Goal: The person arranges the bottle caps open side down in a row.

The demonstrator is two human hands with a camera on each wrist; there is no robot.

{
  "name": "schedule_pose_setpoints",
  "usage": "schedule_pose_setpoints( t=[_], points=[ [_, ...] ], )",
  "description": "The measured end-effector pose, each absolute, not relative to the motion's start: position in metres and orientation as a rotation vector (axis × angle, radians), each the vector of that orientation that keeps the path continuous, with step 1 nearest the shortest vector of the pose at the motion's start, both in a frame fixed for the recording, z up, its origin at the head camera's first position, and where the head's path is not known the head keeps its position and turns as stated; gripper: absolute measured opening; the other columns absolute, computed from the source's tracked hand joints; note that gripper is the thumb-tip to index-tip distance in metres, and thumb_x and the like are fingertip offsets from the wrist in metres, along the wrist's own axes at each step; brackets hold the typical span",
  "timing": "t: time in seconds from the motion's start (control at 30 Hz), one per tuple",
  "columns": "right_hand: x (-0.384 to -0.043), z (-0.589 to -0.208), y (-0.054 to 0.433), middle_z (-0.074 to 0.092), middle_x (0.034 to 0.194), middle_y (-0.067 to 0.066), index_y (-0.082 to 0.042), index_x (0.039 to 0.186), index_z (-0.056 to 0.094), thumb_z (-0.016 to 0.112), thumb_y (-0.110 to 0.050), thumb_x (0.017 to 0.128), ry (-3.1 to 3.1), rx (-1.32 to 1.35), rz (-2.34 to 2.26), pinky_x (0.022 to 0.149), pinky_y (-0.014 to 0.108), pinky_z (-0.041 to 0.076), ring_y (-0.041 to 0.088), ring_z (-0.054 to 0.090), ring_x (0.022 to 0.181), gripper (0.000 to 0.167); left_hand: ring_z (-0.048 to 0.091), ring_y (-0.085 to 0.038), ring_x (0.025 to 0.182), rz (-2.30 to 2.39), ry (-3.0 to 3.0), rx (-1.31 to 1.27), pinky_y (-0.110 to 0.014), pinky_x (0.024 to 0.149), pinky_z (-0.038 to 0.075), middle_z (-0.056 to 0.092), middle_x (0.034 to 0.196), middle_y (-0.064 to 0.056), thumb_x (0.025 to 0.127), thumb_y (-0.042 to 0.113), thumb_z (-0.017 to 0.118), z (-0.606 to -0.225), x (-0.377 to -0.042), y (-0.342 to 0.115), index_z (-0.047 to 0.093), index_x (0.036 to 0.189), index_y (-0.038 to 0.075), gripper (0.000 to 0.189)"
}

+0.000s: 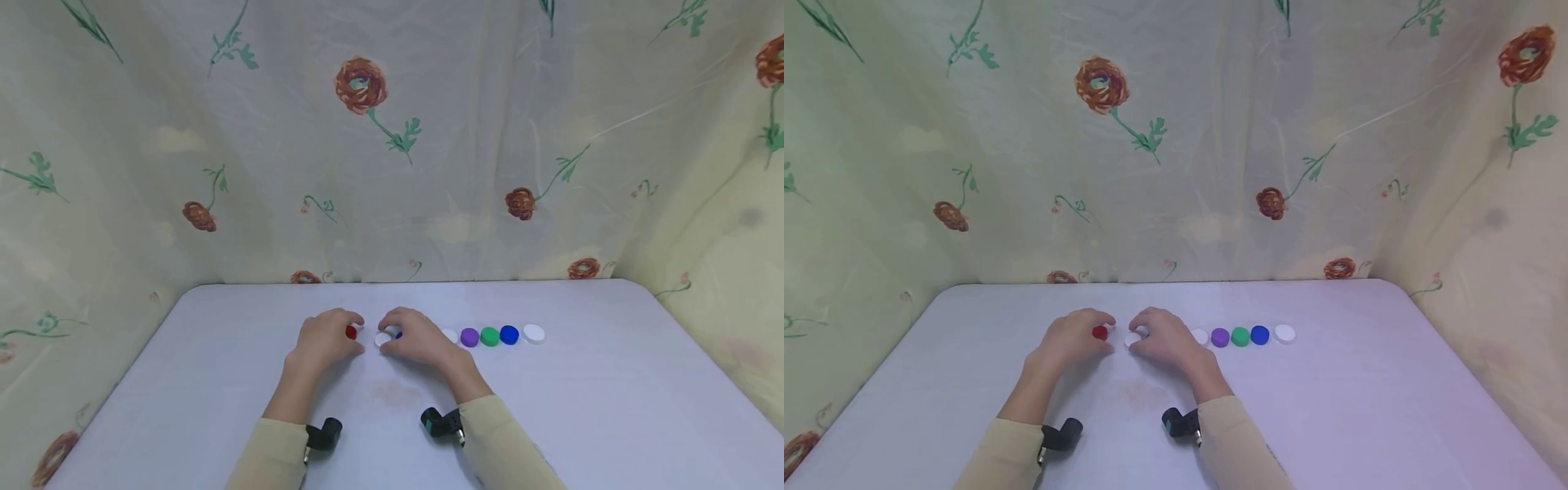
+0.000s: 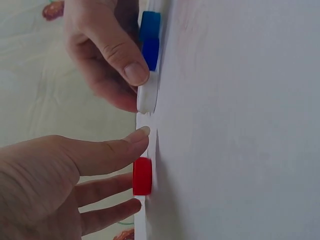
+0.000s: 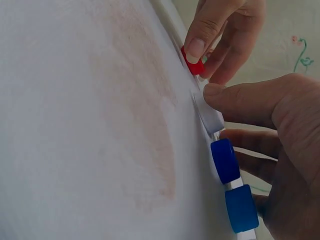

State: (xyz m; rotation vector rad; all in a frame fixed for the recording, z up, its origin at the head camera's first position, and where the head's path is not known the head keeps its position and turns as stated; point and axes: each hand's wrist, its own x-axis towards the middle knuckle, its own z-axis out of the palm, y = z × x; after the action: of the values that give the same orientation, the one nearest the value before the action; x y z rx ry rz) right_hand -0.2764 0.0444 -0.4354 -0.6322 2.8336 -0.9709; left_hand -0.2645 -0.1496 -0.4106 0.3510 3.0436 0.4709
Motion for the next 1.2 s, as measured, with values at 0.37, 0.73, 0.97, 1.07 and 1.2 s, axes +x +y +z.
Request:
schedule_pose_setpoints(
  t=[0.37, 0.73, 0.97, 1.07, 1.2],
  points=[
    [-0.275, -0.431, 0.034, 0.066, 0.131, 0.006, -0.013, 0.117, 0.071, 0.075, -0.022, 0.085, 2.828, -0.592, -0.961, 0.113, 0.048, 0.041, 0.027, 0.054, 0.131, 0.034, 0.062, -0.024, 0.112, 0.454, 3.026, 0.284, -0.051, 0.094, 0.049, 0.070, 0.122, -0.006, 0.080, 0.029, 0.082, -0.406, -0.265, -0.164, 0.067, 0.127, 0.022, 0.049],
    [-0.278, -0.433, 0.026, 0.063, 0.134, 0.004, -0.016, 0.120, 0.070, 0.074, -0.025, 0.087, 2.800, -0.531, -0.977, 0.112, 0.049, 0.042, 0.026, 0.052, 0.132, 0.035, 0.062, -0.026, 0.115, 0.488, 3.030, 0.258, -0.053, 0.095, 0.048, 0.070, 0.123, -0.006, 0.082, 0.028, 0.080, -0.410, -0.265, -0.173, 0.069, 0.125, 0.021, 0.045],
    [-0.283, -0.435, 0.014, 0.066, 0.128, 0.004, -0.014, 0.116, 0.071, 0.075, -0.022, 0.086, 2.811, -0.602, -0.962, 0.111, 0.047, 0.044, 0.026, 0.055, 0.129, 0.032, 0.062, -0.026, 0.117, 0.472, 3.047, 0.243, -0.053, 0.095, 0.048, 0.070, 0.123, -0.007, 0.081, 0.028, 0.081, -0.412, -0.265, -0.177, 0.072, 0.119, 0.019, 0.040],
    [-0.285, -0.436, 0.010, 0.067, 0.126, 0.004, -0.013, 0.114, 0.072, 0.074, -0.021, 0.087, 2.830, -0.644, -0.933, 0.110, 0.045, 0.045, 0.025, 0.057, 0.127, 0.029, 0.063, -0.025, 0.116, 0.460, 3.062, 0.260, -0.052, 0.094, 0.048, 0.070, 0.121, -0.007, 0.082, 0.027, 0.081, -0.412, -0.263, -0.178, 0.073, 0.116, 0.018, 0.036],
    [-0.286, -0.434, 0.005, 0.066, 0.127, 0.004, -0.014, 0.113, 0.073, 0.074, -0.020, 0.087, 2.829, -0.640, -0.934, 0.107, 0.045, 0.047, 0.025, 0.057, 0.125, 0.026, 0.064, -0.026, 0.113, 0.453, 3.083, 0.287, -0.052, 0.090, 0.050, 0.070, 0.118, -0.007, 0.081, 0.025, 0.081, -0.411, -0.262, -0.179, 0.075, 0.112, 0.018, 0.031]
  ],
)
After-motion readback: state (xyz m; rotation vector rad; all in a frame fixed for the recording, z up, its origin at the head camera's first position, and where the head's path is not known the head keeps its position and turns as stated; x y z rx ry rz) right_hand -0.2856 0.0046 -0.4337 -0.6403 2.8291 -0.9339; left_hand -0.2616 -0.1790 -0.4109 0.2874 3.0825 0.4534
